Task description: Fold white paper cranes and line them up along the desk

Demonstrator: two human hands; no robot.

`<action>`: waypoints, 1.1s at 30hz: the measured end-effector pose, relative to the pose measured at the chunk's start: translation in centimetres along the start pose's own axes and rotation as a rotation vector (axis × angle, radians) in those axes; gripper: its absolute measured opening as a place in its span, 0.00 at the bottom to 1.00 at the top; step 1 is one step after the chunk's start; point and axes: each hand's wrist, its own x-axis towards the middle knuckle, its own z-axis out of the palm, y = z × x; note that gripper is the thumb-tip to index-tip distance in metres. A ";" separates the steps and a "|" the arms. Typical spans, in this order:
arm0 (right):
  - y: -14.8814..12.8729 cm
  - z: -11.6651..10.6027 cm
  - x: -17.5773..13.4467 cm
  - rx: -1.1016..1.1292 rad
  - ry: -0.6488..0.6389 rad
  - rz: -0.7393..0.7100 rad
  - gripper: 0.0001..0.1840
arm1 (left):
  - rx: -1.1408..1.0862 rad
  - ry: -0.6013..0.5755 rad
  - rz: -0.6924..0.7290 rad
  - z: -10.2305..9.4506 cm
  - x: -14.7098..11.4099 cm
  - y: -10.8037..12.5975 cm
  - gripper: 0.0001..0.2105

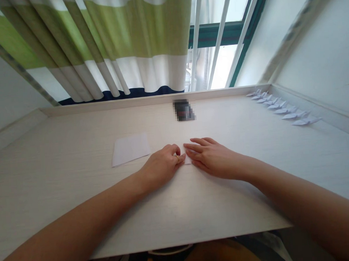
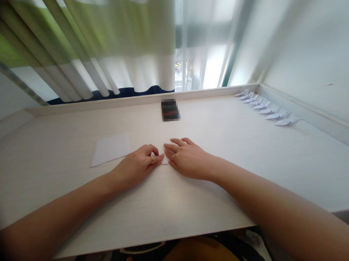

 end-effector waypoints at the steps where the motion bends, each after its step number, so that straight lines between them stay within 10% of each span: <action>1: 0.1 0.0 -0.2 -0.013 -0.032 0.005 0.20 | 0.022 -0.008 0.006 -0.2 0.0 0.0 0.17; 24: 0.1 -1.3 -0.3 -0.064 -0.170 0.200 0.18 | -0.369 -0.279 -0.089 -2.9 0.0 -2.8 0.14; 33: 0.3 -0.6 0.4 0.112 0.050 -0.081 0.13 | -0.451 -0.064 -0.174 -1.2 0.2 -2.8 0.11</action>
